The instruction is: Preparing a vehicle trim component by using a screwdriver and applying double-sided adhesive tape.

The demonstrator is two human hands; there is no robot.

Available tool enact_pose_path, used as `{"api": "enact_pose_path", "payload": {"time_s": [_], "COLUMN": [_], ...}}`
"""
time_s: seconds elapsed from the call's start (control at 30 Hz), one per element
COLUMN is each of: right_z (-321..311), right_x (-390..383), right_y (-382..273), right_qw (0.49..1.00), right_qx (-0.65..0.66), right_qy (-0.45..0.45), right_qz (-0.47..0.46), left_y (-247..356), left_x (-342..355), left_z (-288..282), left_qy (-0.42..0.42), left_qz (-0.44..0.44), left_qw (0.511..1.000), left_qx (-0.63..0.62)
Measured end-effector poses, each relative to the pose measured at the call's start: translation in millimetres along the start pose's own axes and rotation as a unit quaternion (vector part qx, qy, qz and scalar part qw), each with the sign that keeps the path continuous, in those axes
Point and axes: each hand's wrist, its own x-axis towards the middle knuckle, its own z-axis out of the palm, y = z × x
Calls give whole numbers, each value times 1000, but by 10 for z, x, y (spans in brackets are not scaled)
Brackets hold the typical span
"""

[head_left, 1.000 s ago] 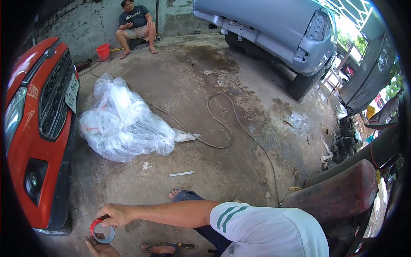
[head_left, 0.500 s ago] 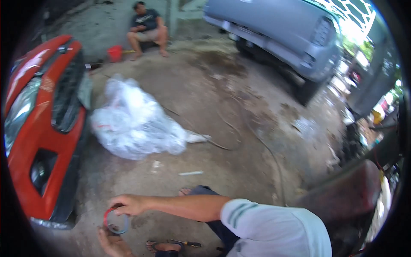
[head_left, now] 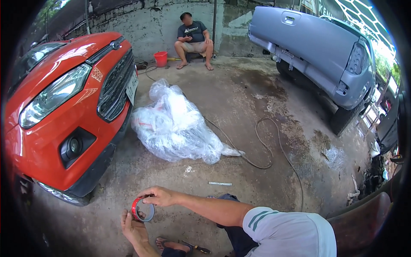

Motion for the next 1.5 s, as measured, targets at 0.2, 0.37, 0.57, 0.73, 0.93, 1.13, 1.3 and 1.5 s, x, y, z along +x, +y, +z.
{"api": "enact_pose_path", "payload": {"time_s": [0.2,0.37,0.57,0.73,0.93,1.13,1.3,1.5], "right_z": [-94,-134,-204,-252,-183,-100,-63,-32], "right_x": [-63,-148,-106,-166,-136,-157,-155,-176], "right_y": [130,6,135,123,57,71,117,44], "right_qw": [998,991,985,987,984,987,987,990], "right_qx": [-52,-82,-99,-83,-106,-99,-103,-91], "right_qy": [29,103,140,135,144,129,118,111], "right_qz": [-25,31,0,8,-7,-14,-25,-13], "left_y": [-138,-190,-79,-71,-41,-105,-94,-134], "left_x": [86,53,58,-19,-51,-18,3,5], "left_z": [-121,-65,-91,55,119,118,53,44], "left_qy": [-60,-5,-19,-20,1,60,-11,23], "left_qz": [-6,48,17,48,75,80,88,79], "left_qw": [998,999,995,982,965,927,929,933], "left_qx": [5,13,94,179,252,362,358,351]}}
